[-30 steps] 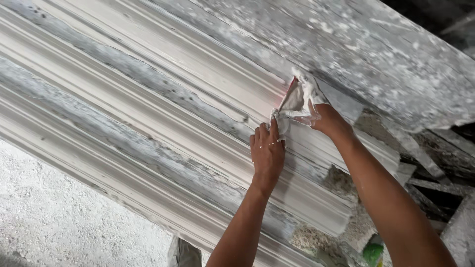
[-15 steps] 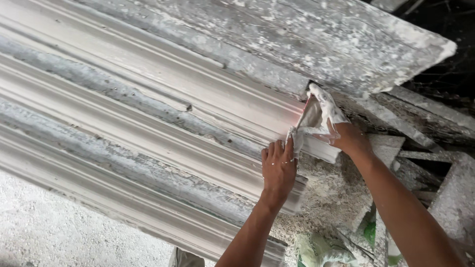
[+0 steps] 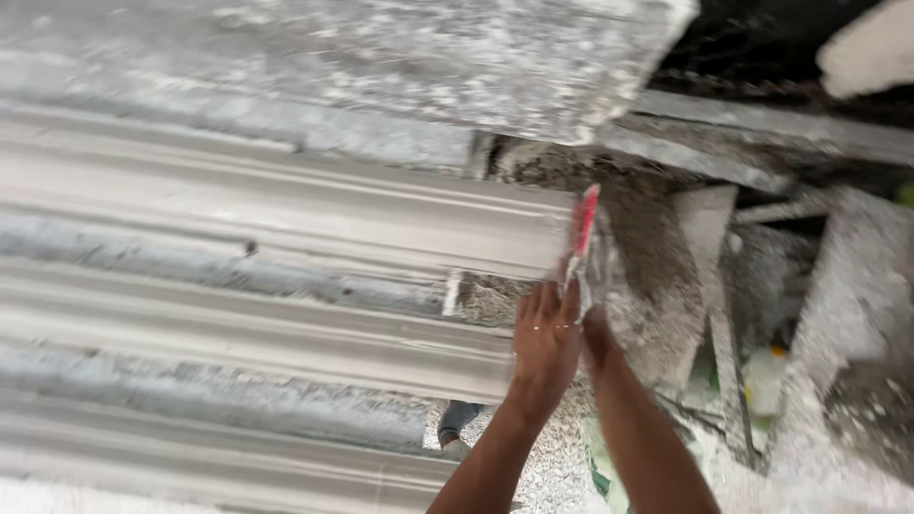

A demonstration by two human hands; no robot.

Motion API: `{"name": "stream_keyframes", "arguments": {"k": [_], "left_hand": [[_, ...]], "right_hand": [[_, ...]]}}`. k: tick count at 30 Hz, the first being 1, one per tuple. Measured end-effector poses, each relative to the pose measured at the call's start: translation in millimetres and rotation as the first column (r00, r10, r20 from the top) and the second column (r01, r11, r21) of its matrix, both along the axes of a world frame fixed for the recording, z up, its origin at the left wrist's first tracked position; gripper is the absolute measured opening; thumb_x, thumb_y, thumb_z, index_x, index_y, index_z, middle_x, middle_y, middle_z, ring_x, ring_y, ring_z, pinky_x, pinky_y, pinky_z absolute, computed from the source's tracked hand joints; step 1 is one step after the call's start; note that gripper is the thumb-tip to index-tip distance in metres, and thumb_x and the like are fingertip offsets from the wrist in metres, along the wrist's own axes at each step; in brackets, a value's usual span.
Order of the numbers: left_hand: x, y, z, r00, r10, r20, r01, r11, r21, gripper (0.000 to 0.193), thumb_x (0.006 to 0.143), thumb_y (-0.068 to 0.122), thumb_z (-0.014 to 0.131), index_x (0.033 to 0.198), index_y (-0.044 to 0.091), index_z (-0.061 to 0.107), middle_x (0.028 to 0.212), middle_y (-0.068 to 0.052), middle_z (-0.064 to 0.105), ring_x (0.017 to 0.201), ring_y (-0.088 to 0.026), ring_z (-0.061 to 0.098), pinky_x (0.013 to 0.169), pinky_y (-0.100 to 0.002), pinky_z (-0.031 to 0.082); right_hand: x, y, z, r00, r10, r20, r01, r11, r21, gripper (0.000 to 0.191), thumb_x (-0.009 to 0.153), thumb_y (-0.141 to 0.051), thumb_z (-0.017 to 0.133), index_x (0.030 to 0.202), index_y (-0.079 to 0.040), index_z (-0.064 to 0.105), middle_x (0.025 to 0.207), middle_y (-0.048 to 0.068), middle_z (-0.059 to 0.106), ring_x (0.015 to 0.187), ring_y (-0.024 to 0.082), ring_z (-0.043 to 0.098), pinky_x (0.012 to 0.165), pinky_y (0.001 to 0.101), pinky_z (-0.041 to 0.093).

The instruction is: The person mixes a white plaster slurry in a bowl, pours it along decorative gypsum molding pieces laid on a workbench, spreads it over the surface by hand, and uses a small pink scraper to smooth and fill the moldings.

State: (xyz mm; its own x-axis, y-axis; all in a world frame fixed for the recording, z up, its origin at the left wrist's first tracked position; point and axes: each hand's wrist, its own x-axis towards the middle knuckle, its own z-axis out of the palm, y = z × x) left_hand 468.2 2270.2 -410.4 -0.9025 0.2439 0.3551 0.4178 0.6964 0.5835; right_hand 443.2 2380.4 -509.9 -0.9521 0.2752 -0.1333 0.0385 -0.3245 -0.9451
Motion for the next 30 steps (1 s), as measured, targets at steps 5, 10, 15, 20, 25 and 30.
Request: {"name": "stream_keyframes", "arguments": {"k": [5, 10, 15, 20, 25, 30], "left_hand": [[13, 37, 0, 0.948, -0.211, 0.238, 0.247, 0.960, -0.132, 0.047, 0.079, 0.007, 0.082, 0.123, -0.001, 0.067, 0.101, -0.019, 0.070, 0.091, -0.034, 0.070, 0.082, -0.044, 0.056], [24, 33, 6, 0.939, -0.260, 0.224, 0.274, 0.961, -0.031, 0.056, 0.070, 0.013, 0.085, 0.122, 0.001, 0.069, 0.109, -0.024, 0.071, 0.099, -0.037, 0.071, 0.081, -0.046, 0.058], [27, 14, -5, 0.831, -0.114, 0.545, 0.071, 0.992, 0.099, 0.057, 0.088, 0.021, 0.077, 0.139, 0.004, 0.059, 0.129, -0.028, 0.063, 0.108, -0.038, 0.071, 0.080, -0.039, 0.064], [26, -7, -9, 0.900, -0.122, 0.418, 0.064, 0.987, 0.149, 0.060, 0.082, 0.013, 0.080, 0.135, -0.006, 0.060, 0.121, -0.035, 0.065, 0.118, -0.049, 0.063, 0.088, -0.046, 0.059], [30, -11, 4, 0.871, -0.122, 0.476, -0.037, 0.950, 0.310, 0.053, 0.084, 0.009, 0.070, 0.134, -0.007, 0.059, 0.111, -0.027, 0.071, 0.093, -0.035, 0.074, 0.085, -0.042, 0.060], [37, -6, 23, 0.673, -0.129, 0.729, -0.289, 0.861, 0.419, 0.063, 0.083, 0.000, 0.065, 0.144, -0.004, 0.050, 0.098, -0.023, 0.071, 0.081, -0.032, 0.070, 0.073, -0.037, 0.053]], "right_hand": [[64, 13, -76, 0.888, -0.079, 0.452, 0.281, 0.873, -0.400, 0.046, 0.105, -0.042, 0.040, 0.138, -0.013, 0.054, 0.131, 0.007, 0.060, 0.114, 0.019, 0.058, 0.099, 0.0347, 0.048], [59, 54, -84, 0.788, -0.175, 0.591, 0.443, 0.827, -0.346, 0.054, 0.102, -0.055, 0.034, 0.130, -0.017, 0.060, 0.122, 0.007, 0.066, 0.108, 0.022, 0.062, 0.093, 0.0377, 0.052], [34, 101, -64, 0.755, -0.377, 0.536, 0.387, 0.917, 0.100, 0.048, 0.103, -0.049, 0.045, 0.131, -0.014, 0.060, 0.125, 0.011, 0.068, 0.107, 0.022, 0.068, 0.087, 0.0357, 0.060], [22, 142, -49, 0.697, -0.576, 0.428, 0.464, 0.817, 0.344, 0.045, 0.110, -0.044, 0.056, 0.124, -0.002, 0.060, 0.109, 0.020, 0.065, 0.083, 0.028, 0.067, 0.066, 0.0424, 0.053], [18, 167, -25, 0.791, -0.531, 0.305, 0.582, 0.807, -0.102, 0.016, 0.109, -0.035, 0.048, 0.104, -0.020, 0.046, 0.093, -0.005, 0.055, 0.083, 0.009, 0.056, 0.067, 0.0283, 0.051], [62, 173, 19, 0.968, -0.246, -0.046, 0.248, 0.968, 0.026, 0.024, 0.112, -0.024, 0.050, 0.101, -0.004, 0.047, 0.092, 0.007, 0.055, 0.082, 0.018, 0.054, 0.071, 0.0327, 0.048]]}}
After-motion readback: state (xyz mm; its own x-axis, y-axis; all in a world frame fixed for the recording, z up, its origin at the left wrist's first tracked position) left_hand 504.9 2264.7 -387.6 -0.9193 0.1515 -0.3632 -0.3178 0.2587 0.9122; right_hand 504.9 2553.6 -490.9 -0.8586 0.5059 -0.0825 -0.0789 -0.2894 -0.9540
